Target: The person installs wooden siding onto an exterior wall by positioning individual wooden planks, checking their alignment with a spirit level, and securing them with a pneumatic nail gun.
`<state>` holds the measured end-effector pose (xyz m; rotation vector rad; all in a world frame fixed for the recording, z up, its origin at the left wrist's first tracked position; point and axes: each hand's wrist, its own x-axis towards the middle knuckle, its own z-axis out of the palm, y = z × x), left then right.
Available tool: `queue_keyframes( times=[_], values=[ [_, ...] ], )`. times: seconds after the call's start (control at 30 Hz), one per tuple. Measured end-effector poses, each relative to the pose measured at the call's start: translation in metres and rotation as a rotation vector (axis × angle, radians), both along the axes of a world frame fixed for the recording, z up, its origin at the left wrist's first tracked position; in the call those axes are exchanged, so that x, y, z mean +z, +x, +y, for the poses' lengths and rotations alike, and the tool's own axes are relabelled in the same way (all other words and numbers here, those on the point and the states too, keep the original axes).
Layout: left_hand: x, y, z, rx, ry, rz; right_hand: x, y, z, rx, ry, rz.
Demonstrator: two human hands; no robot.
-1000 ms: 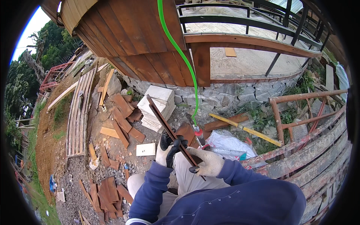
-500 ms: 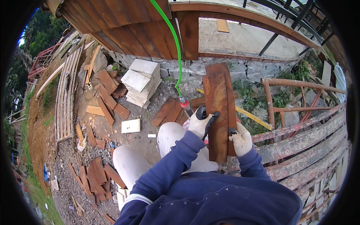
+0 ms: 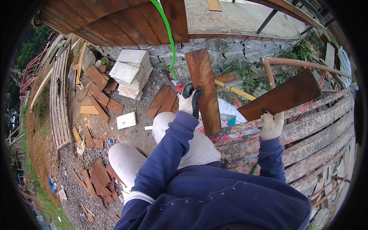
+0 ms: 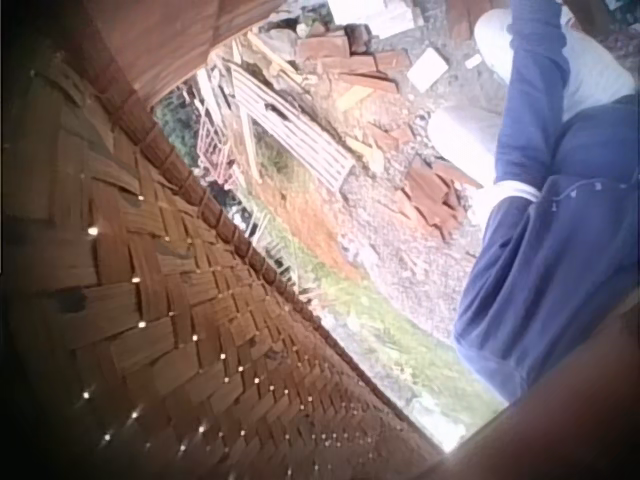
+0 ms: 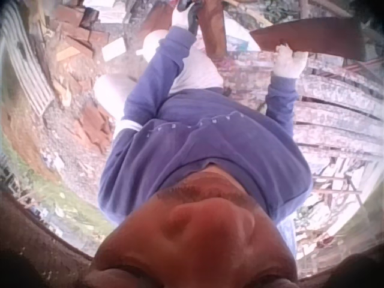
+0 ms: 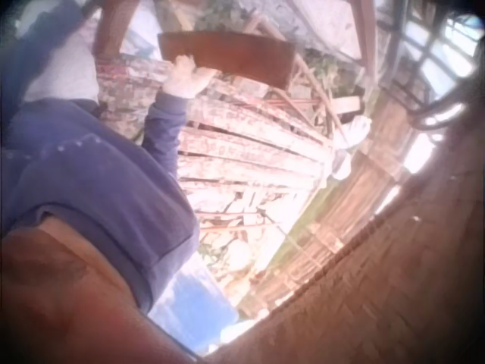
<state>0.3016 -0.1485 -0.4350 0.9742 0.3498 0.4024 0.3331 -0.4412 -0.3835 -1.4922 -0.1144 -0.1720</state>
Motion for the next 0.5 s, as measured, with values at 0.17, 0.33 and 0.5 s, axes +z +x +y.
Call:
queue_keyframes(
  times=[0.17,0.33,0.5],
  values=[
    [-0.02,0.035,-0.035,0.021,0.131,-0.027,-0.015,-0.001,0.004,-0.048,-0.036,0.023],
    [-0.065,0.038,-0.043,-0.085,0.248,0.05,-0.029,-0.005,0.009,0.009,-0.052,0.131],
    [-0.13,0.033,0.002,-0.238,0.642,0.299,-0.021,-0.011,0.041,0.12,0.055,0.165]
  ],
)
